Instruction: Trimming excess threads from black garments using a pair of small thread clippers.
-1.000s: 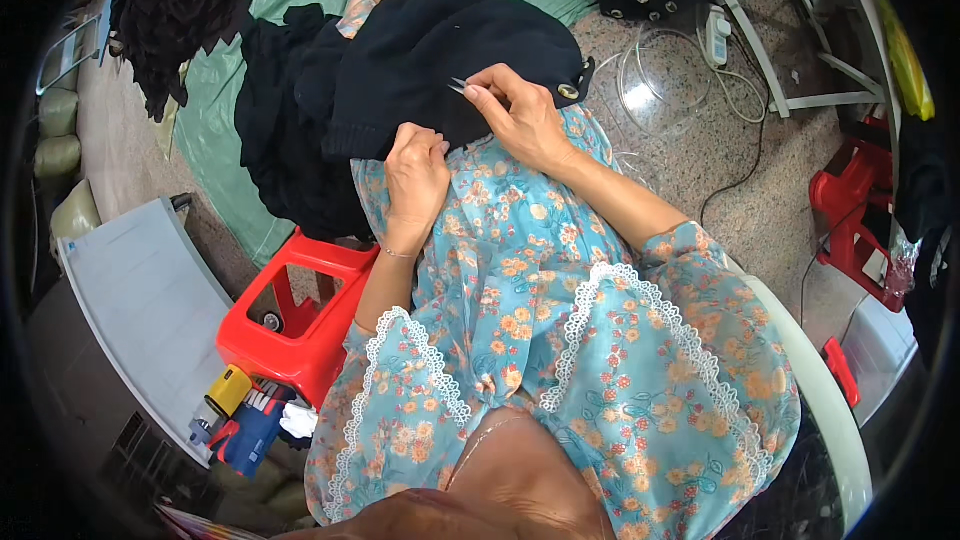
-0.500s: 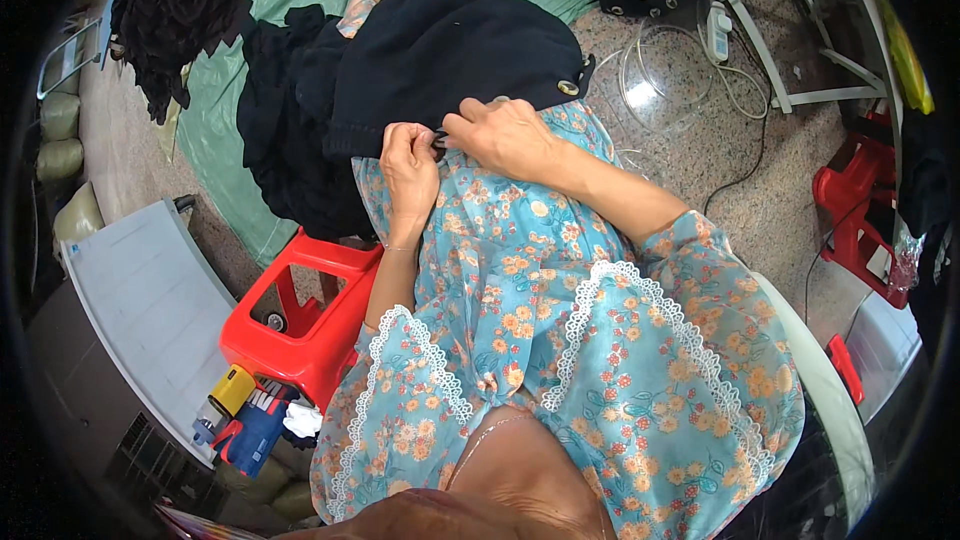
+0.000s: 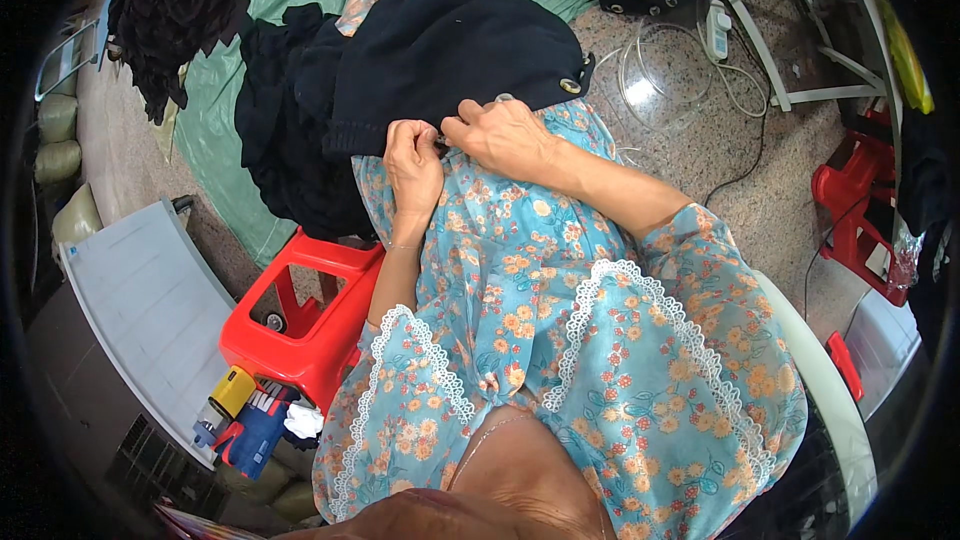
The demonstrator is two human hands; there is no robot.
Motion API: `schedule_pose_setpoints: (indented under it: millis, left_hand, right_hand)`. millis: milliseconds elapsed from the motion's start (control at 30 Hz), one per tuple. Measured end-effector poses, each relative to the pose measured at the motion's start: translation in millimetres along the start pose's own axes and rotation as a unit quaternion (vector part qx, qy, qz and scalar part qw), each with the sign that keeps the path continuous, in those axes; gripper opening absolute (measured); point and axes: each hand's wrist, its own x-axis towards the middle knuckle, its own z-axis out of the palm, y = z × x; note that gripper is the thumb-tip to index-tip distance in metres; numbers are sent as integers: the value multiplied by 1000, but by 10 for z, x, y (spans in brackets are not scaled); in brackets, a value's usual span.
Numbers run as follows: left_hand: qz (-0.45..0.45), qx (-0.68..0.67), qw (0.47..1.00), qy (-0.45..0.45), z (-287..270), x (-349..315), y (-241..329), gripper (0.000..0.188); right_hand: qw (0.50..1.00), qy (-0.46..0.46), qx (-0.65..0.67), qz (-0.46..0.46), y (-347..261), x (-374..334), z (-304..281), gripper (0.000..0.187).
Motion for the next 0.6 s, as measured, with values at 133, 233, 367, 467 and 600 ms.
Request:
schedule_pose_setpoints:
  millis: [133,233,367,467,600]
  left_hand:
    - [12,7,1000,4,-14,15,22,8]
    - [21,14,1000,3,-16,-2,29,8]
    - [48,32,998,9,8,4,-14,5]
    - [15,12,1000,-12,12,6,50,8]
    - [42,24,999,14,-31,-22,95,11]
  right_hand:
    - [1000,18,-2,20,-28,-24,8,20]
    - [1000,9,-3,27,-43,-26,-2,22]
    - [1000,-17,-6,3,-13,0,39,20]
    - [999,-38,-19,31,-13,-18,45,18]
    - [976,161,80,120,23,-64,-38,11]
